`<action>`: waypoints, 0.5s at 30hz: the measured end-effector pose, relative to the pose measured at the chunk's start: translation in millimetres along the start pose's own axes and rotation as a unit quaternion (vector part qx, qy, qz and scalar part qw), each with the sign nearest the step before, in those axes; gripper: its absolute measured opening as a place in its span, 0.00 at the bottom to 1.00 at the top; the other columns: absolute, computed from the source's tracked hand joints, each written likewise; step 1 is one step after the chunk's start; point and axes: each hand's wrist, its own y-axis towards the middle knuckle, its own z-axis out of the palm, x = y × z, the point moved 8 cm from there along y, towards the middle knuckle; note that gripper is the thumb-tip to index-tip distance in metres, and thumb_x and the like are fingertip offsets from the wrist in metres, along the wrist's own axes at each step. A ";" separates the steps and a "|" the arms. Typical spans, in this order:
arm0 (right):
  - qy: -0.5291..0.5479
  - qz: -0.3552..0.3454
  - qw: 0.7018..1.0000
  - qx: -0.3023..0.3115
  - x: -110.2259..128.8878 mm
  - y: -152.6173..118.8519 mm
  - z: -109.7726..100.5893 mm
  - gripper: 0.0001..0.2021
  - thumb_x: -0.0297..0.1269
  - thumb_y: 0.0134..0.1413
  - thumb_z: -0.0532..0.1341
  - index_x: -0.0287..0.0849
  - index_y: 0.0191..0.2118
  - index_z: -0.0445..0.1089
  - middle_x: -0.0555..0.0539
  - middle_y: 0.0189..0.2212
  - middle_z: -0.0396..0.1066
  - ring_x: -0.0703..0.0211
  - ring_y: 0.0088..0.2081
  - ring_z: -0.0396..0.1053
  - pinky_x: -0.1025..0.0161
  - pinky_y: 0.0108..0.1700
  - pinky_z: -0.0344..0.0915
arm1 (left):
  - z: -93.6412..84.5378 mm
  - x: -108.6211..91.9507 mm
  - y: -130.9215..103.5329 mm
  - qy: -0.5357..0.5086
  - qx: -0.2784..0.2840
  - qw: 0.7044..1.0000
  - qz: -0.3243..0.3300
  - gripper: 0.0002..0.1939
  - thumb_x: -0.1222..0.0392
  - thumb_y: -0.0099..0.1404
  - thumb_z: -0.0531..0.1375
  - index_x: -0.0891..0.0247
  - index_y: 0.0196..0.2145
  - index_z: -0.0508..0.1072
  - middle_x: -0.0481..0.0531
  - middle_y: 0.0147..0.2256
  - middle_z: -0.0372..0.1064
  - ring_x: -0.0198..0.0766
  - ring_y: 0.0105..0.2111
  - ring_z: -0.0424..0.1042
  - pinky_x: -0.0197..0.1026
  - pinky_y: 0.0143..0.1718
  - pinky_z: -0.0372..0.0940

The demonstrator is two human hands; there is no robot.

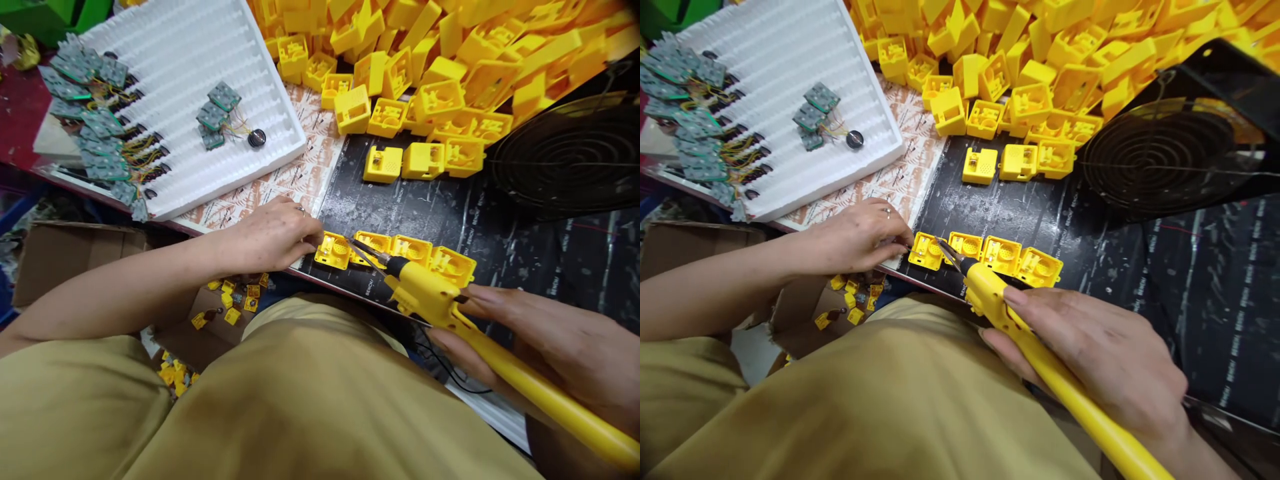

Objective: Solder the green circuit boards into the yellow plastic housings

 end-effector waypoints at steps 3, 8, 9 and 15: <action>-0.011 0.021 0.999 -0.031 -2.1 -4.3 -2.6 0.39 0.26 0.46 0.70 0.45 0.64 0.58 0.50 0.35 0.77 0.61 0.33 0.75 0.69 0.37 0.74 | -2.5 2.6 -2.7 0.010 -0.042 0.999 0.005 0.09 0.65 0.66 0.55 0.63 0.36 0.75 0.51 0.31 0.76 0.40 0.35 0.73 0.41 0.44 0.62; -0.015 0.040 0.999 -0.008 -0.2 -8.0 7.0 0.31 0.33 0.60 0.62 0.46 0.66 0.52 0.49 0.35 0.77 0.59 0.34 0.76 0.66 0.38 0.74 | 2.4 2.4 -3.3 0.070 -0.077 0.995 0.001 0.13 0.62 0.69 0.51 0.65 0.35 0.75 0.54 0.30 0.75 0.42 0.34 0.73 0.44 0.43 0.64; -0.020 0.042 0.999 -0.005 0.5 -8.7 8.6 0.29 0.35 0.62 0.60 0.46 0.66 0.52 0.49 0.35 0.76 0.59 0.34 0.76 0.66 0.39 0.74 | 1.7 1.1 -4.0 0.087 -0.088 0.992 0.002 0.13 0.62 0.69 0.51 0.65 0.35 0.75 0.54 0.31 0.75 0.43 0.35 0.73 0.46 0.44 0.64; 0.012 0.086 0.996 -0.032 -2.7 -12.0 8.7 0.23 0.33 0.59 0.63 0.46 0.59 0.62 0.50 0.37 0.76 0.59 0.35 0.76 0.66 0.42 0.73 | 4.1 -5.1 -8.1 0.103 -0.110 0.988 0.014 0.15 0.59 0.70 0.50 0.65 0.36 0.75 0.54 0.30 0.75 0.43 0.32 0.74 0.43 0.37 0.65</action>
